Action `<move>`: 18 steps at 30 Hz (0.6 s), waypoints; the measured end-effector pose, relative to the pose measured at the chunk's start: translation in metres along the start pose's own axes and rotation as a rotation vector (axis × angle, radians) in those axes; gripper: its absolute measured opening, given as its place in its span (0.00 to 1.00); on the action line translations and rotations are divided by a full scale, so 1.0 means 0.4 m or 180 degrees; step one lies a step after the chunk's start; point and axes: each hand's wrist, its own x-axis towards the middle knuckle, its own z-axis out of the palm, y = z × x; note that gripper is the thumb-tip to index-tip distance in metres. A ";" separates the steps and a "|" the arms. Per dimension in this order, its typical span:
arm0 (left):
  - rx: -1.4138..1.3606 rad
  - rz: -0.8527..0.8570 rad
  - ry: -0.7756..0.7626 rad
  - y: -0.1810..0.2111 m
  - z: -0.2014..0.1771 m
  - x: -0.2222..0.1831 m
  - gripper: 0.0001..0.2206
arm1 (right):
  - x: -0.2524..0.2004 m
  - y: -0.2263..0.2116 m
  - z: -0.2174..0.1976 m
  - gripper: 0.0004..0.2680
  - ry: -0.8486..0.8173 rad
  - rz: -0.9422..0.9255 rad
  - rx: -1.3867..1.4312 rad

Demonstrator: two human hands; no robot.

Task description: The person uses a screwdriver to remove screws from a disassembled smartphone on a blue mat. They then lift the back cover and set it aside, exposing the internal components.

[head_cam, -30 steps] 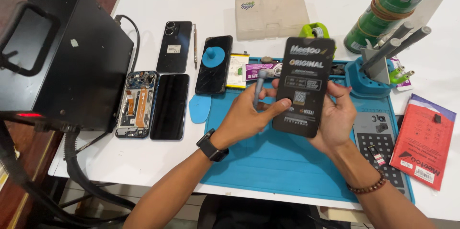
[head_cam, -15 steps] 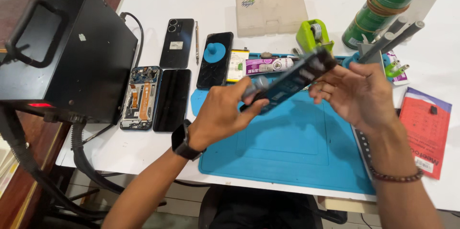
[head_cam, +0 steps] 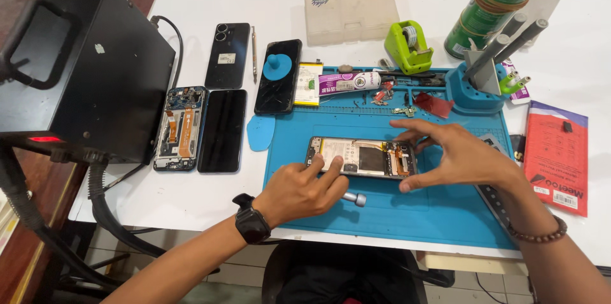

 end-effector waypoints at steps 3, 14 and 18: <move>-0.0006 -0.0025 -0.0063 0.015 0.004 -0.013 0.07 | -0.005 0.002 0.014 0.40 0.0137 -0.0193 -0.0129; -0.0769 -0.0572 -0.0534 0.002 -0.048 0.011 0.10 | -0.030 0.012 0.052 0.41 0.0477 -0.0378 -0.0494; -0.1867 -0.1550 -0.1002 -0.008 -0.088 0.051 0.17 | -0.042 0.002 0.057 0.37 0.0433 -0.0308 -0.0755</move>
